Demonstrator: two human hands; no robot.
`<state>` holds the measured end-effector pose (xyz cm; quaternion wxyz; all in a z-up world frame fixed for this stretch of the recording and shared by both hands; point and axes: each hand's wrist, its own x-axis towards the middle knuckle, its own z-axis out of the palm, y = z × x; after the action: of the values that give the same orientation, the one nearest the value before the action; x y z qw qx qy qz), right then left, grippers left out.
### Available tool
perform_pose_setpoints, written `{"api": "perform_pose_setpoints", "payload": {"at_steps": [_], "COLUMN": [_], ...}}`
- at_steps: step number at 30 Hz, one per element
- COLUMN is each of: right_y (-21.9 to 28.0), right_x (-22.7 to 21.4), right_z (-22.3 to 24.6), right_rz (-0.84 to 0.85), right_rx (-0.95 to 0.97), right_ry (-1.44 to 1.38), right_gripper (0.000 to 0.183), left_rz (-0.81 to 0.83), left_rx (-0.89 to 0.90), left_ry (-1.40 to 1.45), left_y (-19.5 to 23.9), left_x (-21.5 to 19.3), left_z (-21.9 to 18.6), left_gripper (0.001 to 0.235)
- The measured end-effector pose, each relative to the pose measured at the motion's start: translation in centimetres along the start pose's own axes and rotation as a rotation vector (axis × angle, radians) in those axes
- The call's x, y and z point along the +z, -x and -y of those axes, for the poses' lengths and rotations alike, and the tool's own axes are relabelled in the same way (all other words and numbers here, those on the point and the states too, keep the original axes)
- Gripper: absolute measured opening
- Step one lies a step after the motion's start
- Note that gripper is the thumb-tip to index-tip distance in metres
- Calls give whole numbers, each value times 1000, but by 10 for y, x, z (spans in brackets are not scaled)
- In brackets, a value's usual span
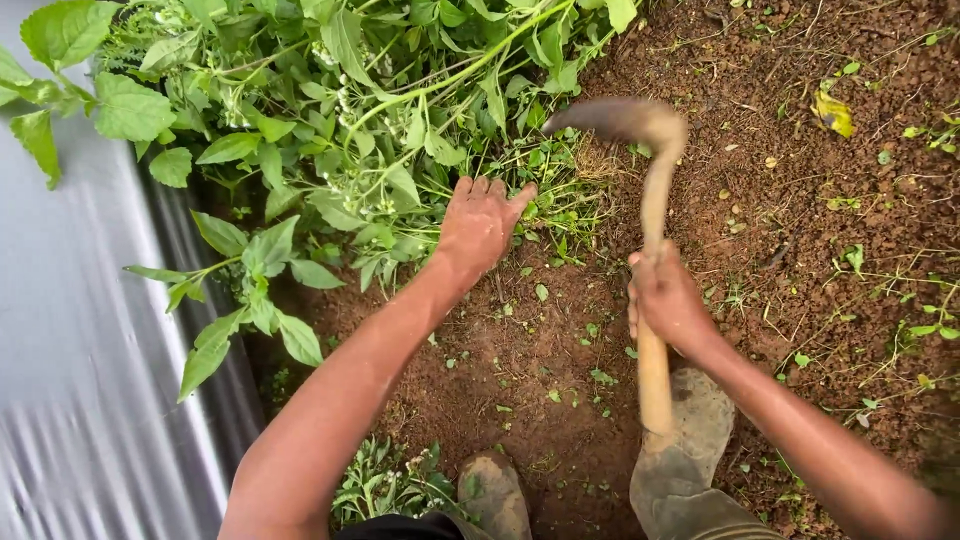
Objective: Using a hand hoe to loosen soil and pulling out weeds from a field row.
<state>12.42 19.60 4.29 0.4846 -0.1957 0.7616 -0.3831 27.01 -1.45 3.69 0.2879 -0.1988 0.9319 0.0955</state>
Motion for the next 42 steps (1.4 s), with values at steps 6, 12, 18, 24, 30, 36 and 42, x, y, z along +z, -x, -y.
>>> {"api": "perform_pose_setpoints", "payload": {"at_steps": [6,12,18,24,30,36,42], "right_y": [0,-12,8,-3,13,4,9], "right_x": [-28,-3,-5,-27,11,-11,2], "right_z": [12,15,-18,37,-47,-9,20], "right_rz": [-63,-332,96,-250,158,-41,-262], "right_rx": [-68,-314,139,-268,135,66,-135], "right_ry": [14,-300,10,-157,95,-86,-220], "right_gripper": [21,7,26,12,32,28,15], "left_rz": [16,11,14,37,62,27,36], "left_rx": [10,37,75,64,106,134,130], "left_ry": [108,74,110,107,160,115,116], "left_y": [6,0,10,11,21,23,25], "left_x": [-5,9,11,-1,-6,2,6], "left_z": [5,9,4,1,2,2,2], "left_gripper": [60,61,56,64,65,65,65]}}
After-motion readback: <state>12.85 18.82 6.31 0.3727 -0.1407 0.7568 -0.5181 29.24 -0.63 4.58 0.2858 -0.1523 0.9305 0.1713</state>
